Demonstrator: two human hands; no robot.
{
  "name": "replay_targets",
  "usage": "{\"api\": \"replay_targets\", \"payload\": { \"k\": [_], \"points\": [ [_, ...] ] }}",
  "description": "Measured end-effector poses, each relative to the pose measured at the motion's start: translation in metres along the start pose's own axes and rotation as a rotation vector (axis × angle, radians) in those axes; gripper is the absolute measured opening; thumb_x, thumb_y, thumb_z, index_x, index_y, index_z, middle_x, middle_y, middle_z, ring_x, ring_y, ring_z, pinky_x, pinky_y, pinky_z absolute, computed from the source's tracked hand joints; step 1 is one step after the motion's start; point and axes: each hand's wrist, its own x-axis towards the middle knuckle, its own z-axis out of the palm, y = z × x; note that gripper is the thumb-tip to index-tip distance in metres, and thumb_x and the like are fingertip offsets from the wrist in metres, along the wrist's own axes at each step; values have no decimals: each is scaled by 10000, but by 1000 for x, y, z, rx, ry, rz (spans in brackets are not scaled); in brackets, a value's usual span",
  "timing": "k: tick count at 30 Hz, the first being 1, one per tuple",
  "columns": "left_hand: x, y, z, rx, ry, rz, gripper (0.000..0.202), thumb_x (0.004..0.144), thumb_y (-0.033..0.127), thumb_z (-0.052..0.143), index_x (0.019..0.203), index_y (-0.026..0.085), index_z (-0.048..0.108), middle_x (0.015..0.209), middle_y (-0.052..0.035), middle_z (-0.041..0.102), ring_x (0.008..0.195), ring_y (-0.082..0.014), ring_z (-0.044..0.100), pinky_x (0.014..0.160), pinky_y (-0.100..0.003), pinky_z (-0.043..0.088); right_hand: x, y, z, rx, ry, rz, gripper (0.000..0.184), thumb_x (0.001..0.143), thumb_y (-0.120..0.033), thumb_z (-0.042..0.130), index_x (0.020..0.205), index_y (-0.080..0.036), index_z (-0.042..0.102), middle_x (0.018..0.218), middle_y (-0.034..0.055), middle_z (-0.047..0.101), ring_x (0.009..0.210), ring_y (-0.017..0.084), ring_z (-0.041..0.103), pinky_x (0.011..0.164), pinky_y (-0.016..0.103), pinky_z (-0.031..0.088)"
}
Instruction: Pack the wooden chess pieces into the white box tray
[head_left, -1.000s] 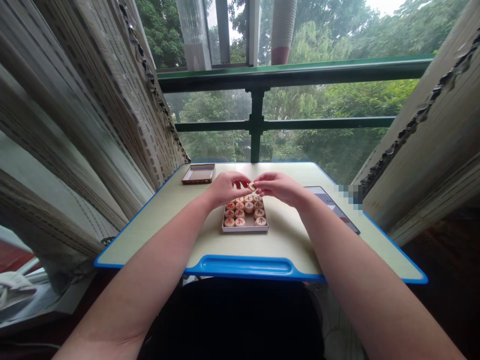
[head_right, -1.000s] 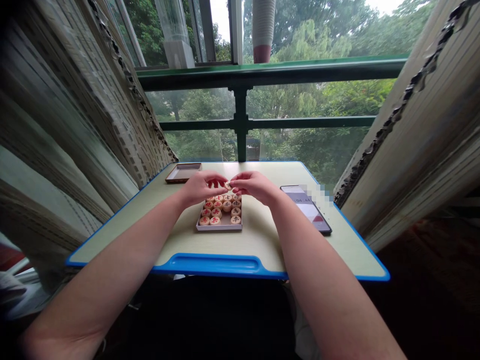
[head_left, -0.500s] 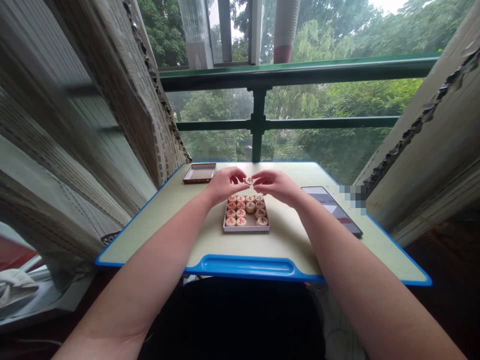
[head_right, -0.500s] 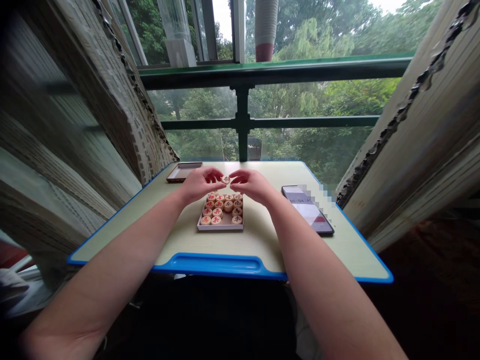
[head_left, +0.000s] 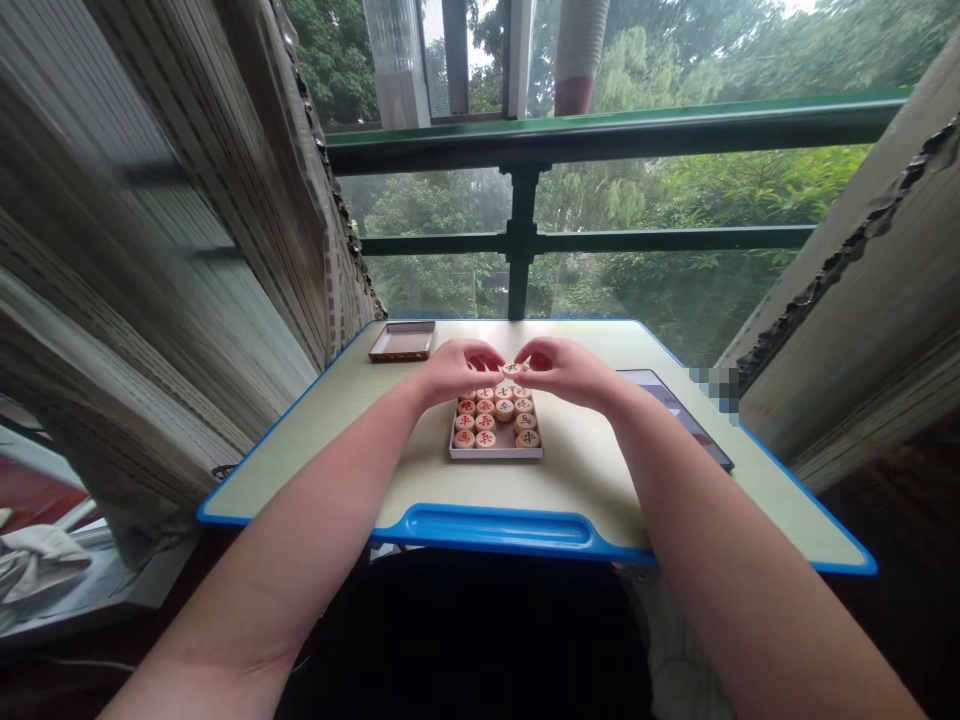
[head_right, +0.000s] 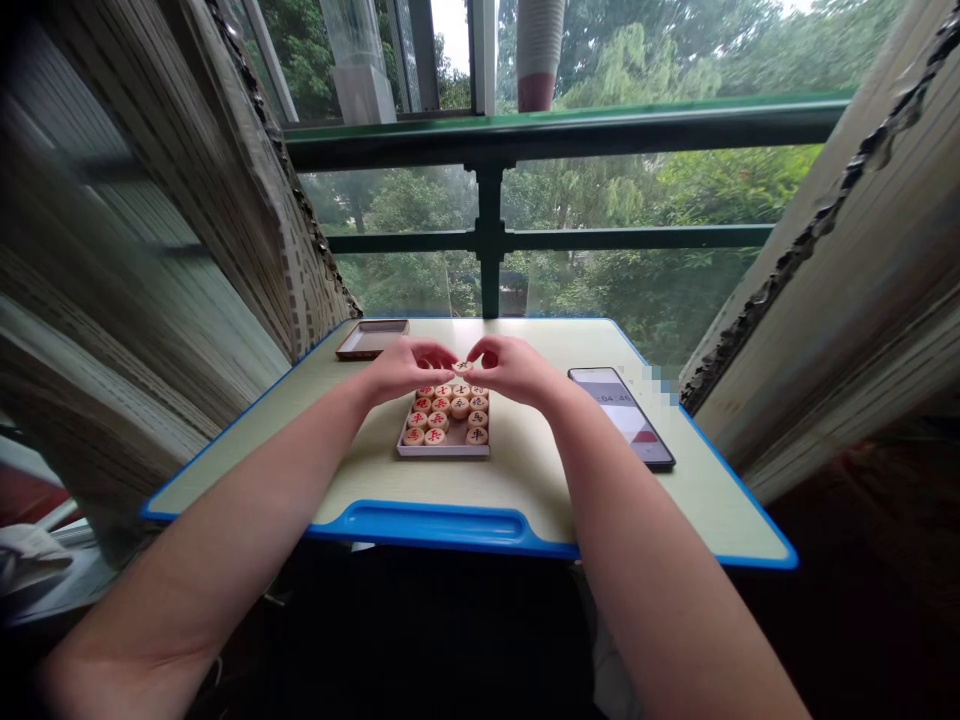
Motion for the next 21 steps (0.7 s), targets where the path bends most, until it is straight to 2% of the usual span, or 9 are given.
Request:
{"api": "replay_targets", "payload": {
  "k": [4,9,15,21],
  "points": [
    [2,-3,1,9,44,-35,219,623,159,578,813,117,678,754,-47,658,692,-133,583,602,-229,477,-6,-10,-3,-93,-163,19,319,679,-373,620,921,-166,621,667,-21,498,581,97,429,509,221,303],
    [3,-5,2,66,58,-22,230,613,152,541,793,115,679,719,-36,657,678,-133,588,600,-221,475,-11,-21,3,-226,-370,27,331,652,-315,625,960,-193,632,714,-14,537,574,96,440,504,217,298],
    [3,-7,3,83,55,-1,230,619,173,538,790,111,678,718,-34,655,649,-123,574,566,-207,453,-10,-25,9,-395,-386,35,310,657,-257,605,960,-225,660,711,-4,577,591,111,480,531,217,316],
    [2,-6,3,137,46,5,224,623,170,534,783,118,682,696,-23,655,625,-111,562,556,-197,440,-10,-27,9,-429,-391,18,298,657,-234,591,942,-240,678,720,-2,610,593,113,499,526,214,325]
  ]
}}
